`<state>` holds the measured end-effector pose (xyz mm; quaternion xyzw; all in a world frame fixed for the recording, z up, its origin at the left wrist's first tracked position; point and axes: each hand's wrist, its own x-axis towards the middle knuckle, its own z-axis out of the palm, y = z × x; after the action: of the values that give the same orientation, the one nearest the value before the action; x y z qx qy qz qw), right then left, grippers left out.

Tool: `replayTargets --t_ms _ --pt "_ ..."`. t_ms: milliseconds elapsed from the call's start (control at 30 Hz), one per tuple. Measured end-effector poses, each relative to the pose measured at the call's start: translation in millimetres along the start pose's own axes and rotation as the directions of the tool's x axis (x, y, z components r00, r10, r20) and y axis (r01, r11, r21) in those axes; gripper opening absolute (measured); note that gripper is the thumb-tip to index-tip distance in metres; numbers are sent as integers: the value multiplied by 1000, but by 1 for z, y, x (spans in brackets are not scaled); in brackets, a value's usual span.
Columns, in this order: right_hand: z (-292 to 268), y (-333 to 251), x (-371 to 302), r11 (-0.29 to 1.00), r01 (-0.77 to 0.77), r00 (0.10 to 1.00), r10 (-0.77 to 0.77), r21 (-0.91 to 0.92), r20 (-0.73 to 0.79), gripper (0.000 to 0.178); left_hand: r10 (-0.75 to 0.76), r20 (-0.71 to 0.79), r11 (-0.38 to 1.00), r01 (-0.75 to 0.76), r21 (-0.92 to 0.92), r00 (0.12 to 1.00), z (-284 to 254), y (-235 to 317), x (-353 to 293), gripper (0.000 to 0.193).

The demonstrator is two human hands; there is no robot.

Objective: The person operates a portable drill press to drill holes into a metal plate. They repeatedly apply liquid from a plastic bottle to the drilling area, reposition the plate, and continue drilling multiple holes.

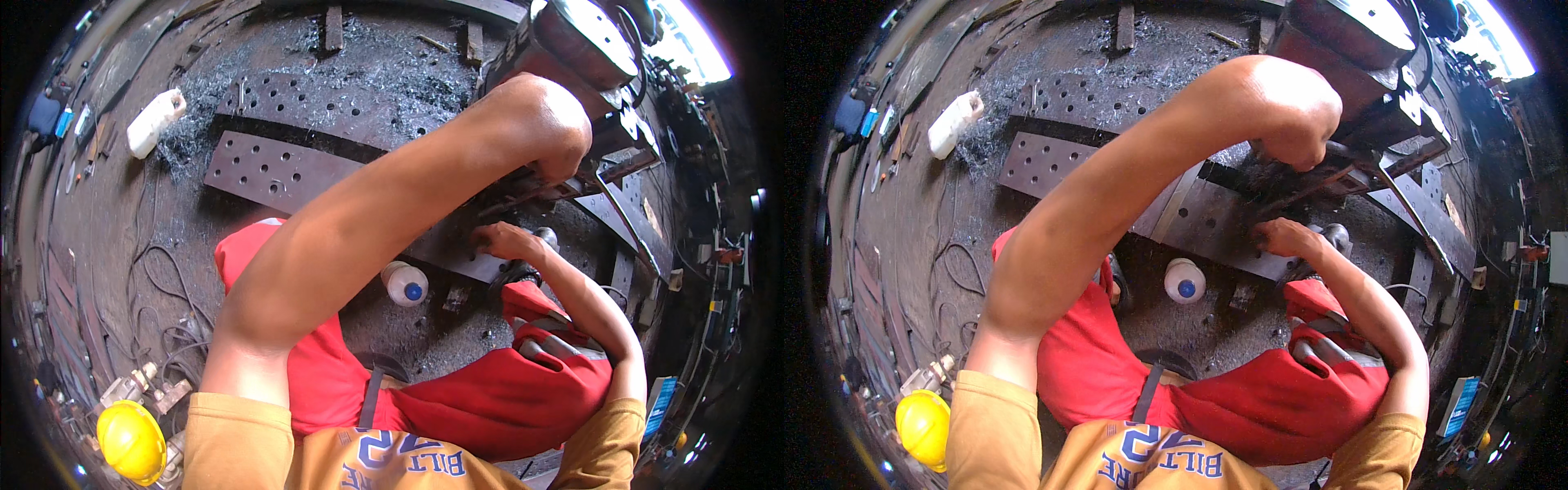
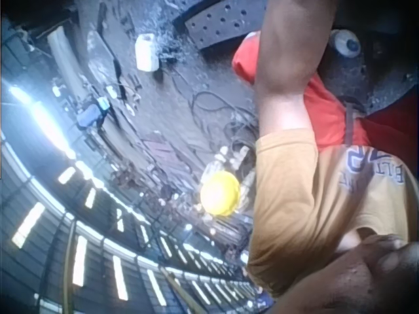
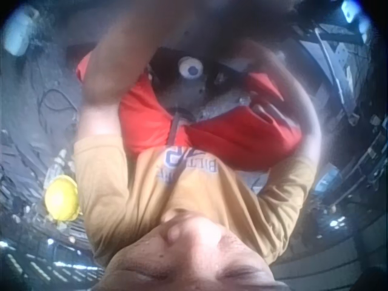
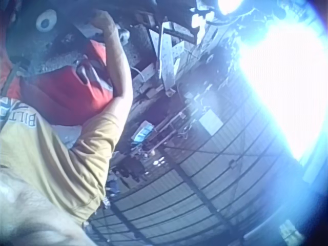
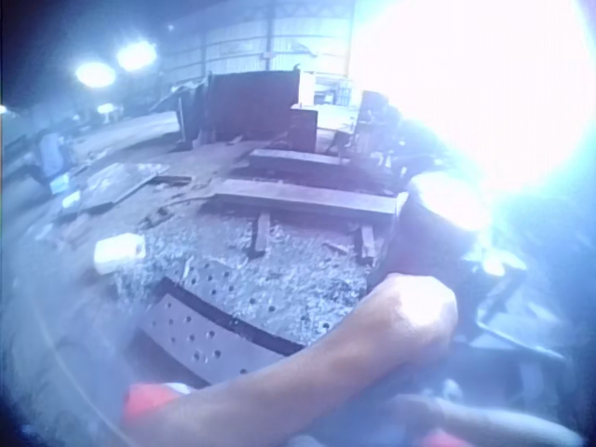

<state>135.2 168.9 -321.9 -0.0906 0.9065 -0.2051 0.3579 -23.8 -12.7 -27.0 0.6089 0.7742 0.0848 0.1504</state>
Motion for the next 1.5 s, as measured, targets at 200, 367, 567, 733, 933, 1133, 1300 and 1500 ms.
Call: replayTargets --t_ms 200,367,567,733,933,1133,1300,1500 --pt "2 -1 3 991 118 988 -111 58 -104 43 60 -139 977 -87 -195 988 19 -16 20 17" --pt "36 55 2 994 113 983 -112 4 -143 44 -3 -109 993 -9 -114 994 3 5 10 46" --pt "28 56 0 993 116 984 -110 38 -139 44 19 -192 999 -25 -28 981 11 2 18 46" --pt "37 81 -1 995 87 988 -81 43 -133 43 38 -71 994 -45 -104 997 8 1 20 52" --pt "-46 -2 -52 992 -121 963 126 34 -237 38 184 -297 982 -188 15 937 24 -11 21 34" --pt "-144 -81 -138 978 -170 867 207 122 -453 34 344 -748 889 -452 65 568 66 -44 25 13" --pt "-157 -138 -231 951 -270 817 308 149 -487 39 352 -586 910 -414 32 730 42 -26 12 12" --pt "-56 -154 -199 935 -303 801 356 187 -482 49 -38 19 999 37 31 999 3 -10 5 33"
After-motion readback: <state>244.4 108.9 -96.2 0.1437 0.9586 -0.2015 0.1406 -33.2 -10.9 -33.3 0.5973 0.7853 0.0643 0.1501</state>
